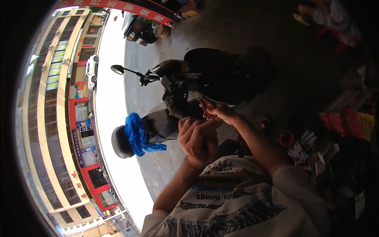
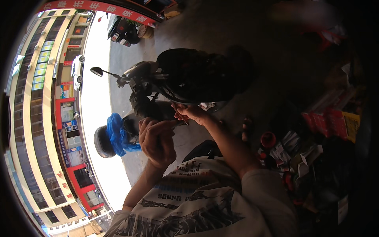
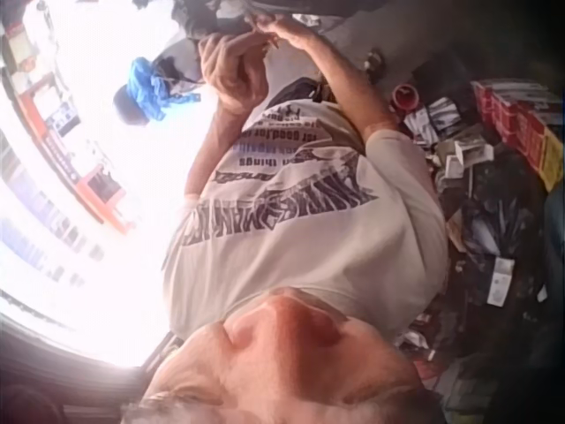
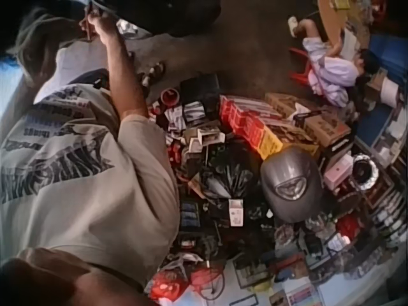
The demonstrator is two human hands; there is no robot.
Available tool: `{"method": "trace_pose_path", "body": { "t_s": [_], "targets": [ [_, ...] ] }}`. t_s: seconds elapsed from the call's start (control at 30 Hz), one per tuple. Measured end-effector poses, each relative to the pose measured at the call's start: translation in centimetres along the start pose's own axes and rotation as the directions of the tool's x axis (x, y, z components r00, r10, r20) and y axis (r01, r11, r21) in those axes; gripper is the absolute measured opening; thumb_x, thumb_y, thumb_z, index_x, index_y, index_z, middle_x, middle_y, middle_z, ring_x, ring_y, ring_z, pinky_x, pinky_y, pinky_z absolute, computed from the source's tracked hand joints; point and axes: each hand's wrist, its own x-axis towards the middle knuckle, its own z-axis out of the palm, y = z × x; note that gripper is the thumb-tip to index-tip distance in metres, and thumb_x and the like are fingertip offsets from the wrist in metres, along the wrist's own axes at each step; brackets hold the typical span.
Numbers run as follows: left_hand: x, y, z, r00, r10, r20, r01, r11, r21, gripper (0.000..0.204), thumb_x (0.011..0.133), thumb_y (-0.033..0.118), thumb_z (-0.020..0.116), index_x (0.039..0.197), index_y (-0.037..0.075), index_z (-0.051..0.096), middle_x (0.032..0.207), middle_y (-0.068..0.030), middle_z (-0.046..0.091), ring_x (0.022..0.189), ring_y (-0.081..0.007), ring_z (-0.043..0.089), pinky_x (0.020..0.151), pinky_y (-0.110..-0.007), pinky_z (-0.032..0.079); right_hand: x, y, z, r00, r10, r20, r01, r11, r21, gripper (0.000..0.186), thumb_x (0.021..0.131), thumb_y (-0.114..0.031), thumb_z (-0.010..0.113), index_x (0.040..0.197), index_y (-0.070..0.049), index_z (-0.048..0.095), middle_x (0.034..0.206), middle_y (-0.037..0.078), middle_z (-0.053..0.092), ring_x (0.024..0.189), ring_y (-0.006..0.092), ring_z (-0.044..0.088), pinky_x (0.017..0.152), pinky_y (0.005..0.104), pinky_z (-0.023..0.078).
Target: The person works on a scooter in a workshop, using a screwdriver to adjust components under the front panel and handlebar area. They repeatedly reach into the compartment, manipulate internal parts, and test the handlebar controls throughout the session.
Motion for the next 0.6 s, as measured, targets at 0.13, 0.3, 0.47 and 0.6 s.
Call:
{"method": "trace_pose_path", "body": {
  "t_s": [0.13,0.3,0.47,0.6],
  "targets": [
    [-0.2,-0.1,-0.1,1.0,0.005,0.001,-0.005,1.0,0.015,0.024,0.071,0.001,0.056,0.092,0.007,0.065,0.066,-0.0019,0.057,0.06,-0.0194,0.052,0.071,-0.033,0.04,-0.7,-1.3,0.2,0.997,0.075,0.005,-0.075,0.997,0.024,0.032,0.1,-0.021,0.047,0.13,-0.008,0.051,0.081,0.004,0.056,0.065,0.0113,0.051,0.058,0.026,0.046],
    [0.2,0.0,0.2,0.999,0.031,-0.012,-0.031,0.999,-0.009,0.023,0.071,-0.005,0.051,0.088,0.002,0.064,0.061,-0.0028,0.055,0.06,-0.0198,0.049,0.069,-0.033,0.039,0.2,-0.1,0.0,0.998,0.019,0.059,-0.028,0.987,0.156,0.031,0.102,-0.022,0.044,0.129,-0.007,0.048,0.076,0.002,0.052,0.057,0.0083,0.043,0.05,0.0229,0.036],
    [0.3,-0.1,0.2,0.999,0.049,-0.019,-0.049,0.999,0.008,0.023,0.07,-0.006,0.051,0.088,0.002,0.064,0.061,-0.0031,0.055,0.06,-0.0204,0.05,0.068,-0.033,0.04,-0.4,0.4,1.4,0.996,-0.032,0.081,0.015,0.978,0.206,0.024,0.102,-0.02,0.042,0.121,-0.007,0.049,0.071,0.0,0.046,0.052,0.0051,0.036,0.048,0.021,0.029],
    [0.2,-0.1,0.3,0.998,0.057,-0.032,-0.057,0.998,0.016,0.021,0.072,-0.005,0.051,0.088,0.001,0.063,0.062,-0.0031,0.056,0.059,-0.0207,0.051,0.066,-0.033,0.04,-2.0,-1.2,3.3,0.998,0.063,-0.004,-0.061,0.976,0.21,0.024,0.101,-0.018,0.043,0.121,-0.008,0.048,0.071,-0.001,0.044,0.051,0.0043,0.033,0.045,0.0208,0.028]
  ]
}}
